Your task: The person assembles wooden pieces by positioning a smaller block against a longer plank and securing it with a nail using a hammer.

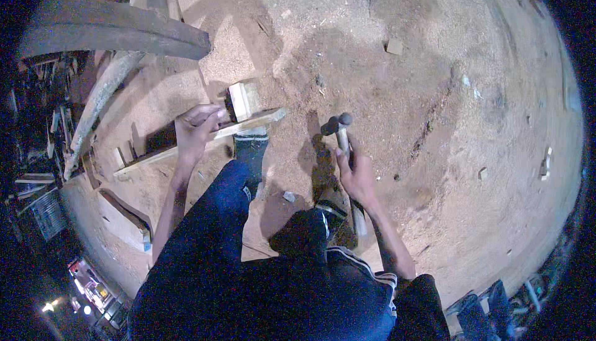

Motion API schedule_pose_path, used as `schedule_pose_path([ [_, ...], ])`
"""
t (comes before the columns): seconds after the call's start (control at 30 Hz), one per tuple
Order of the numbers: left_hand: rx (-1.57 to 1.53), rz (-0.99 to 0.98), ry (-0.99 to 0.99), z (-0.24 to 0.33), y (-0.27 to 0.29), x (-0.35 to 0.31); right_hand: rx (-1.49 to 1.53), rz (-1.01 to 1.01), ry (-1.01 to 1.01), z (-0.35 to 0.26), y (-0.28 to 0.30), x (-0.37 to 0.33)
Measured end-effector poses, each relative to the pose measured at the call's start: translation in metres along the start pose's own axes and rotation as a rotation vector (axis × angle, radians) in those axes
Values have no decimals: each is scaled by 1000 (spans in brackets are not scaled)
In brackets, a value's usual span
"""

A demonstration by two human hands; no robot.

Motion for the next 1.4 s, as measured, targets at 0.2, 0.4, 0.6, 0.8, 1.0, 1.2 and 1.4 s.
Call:
schedule_pose_path([
  [0.2, 135, -18, -84, -6, -5, 1, -2, 31, -39, -10, -3, 11],
  [0.4, 365, -123, -259, -1, -20, 12, 135, 69, -103, 7, 6, 10],
  [0.6, 313, -128, -374, -64, -68, 26, 83, -77, -155, -46, 13, 11],
  [0.8, 405, -92, -531, -48, -98, 36, 279, 102, 200, -33, 15, 3],
  [1.0, 417, -115, -555, -46, -95, 49, 377, 191, 212, -33, 16, 6],
  [1.2, 449, -59, -553, -43, -53, 46, 476, 200, 207, -24, 20, 11],
  [1.4, 306, -87, -440, -49, -3, 30, 116, 14, -165, 7, 7, 25],
])
Point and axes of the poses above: each hand's wrist, its own x-axis towards the middle knuckle, its own y-axis out of the back of the hand, z = x × y, the point moved 8 cm from there along x, towards the middle knuckle, and after that the axes turned 5 degrees about -y, right-handed, at the moved point
